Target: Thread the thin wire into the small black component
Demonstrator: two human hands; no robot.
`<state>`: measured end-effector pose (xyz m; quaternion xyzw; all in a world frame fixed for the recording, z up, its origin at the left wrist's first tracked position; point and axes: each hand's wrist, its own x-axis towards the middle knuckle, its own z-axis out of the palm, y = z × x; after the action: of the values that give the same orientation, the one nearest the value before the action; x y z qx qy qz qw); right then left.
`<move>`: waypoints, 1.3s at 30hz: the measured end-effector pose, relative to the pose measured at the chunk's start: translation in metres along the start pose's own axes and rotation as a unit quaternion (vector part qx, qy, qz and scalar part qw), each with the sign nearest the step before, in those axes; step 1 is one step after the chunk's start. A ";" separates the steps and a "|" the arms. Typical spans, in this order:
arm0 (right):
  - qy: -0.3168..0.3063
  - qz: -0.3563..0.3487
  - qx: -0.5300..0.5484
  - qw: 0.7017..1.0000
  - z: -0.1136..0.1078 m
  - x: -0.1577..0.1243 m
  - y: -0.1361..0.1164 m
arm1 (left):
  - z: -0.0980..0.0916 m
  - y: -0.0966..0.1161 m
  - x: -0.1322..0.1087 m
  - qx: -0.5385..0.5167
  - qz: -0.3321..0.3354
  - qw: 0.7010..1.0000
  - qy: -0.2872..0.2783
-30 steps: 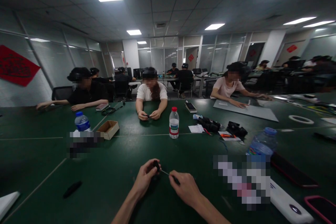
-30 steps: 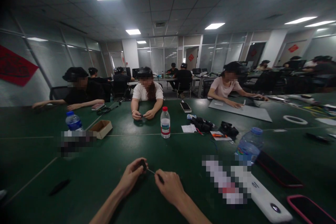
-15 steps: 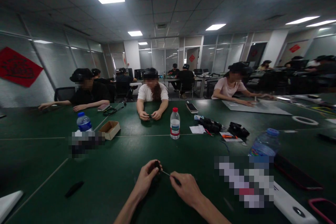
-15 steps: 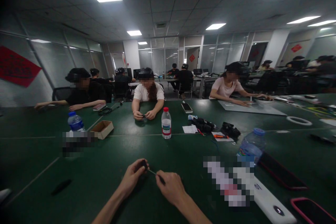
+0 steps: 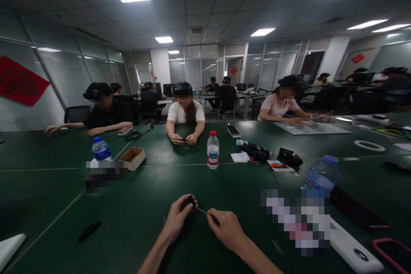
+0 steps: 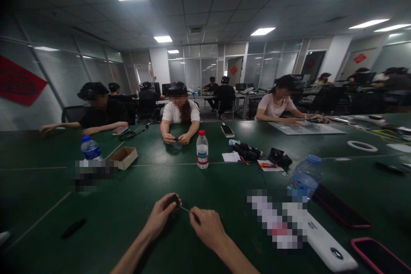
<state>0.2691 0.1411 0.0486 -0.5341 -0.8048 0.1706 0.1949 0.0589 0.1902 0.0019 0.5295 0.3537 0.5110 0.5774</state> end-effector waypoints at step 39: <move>-0.001 0.011 0.028 1.000 -0.006 0.000 -0.004 | 0.004 0.005 -0.001 -0.049 -0.018 0.999 0.014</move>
<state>0.2689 0.1398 0.0561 -0.5368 -0.7940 0.1959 0.2076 0.0613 0.1882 0.0071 0.4871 0.3461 0.5243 0.6067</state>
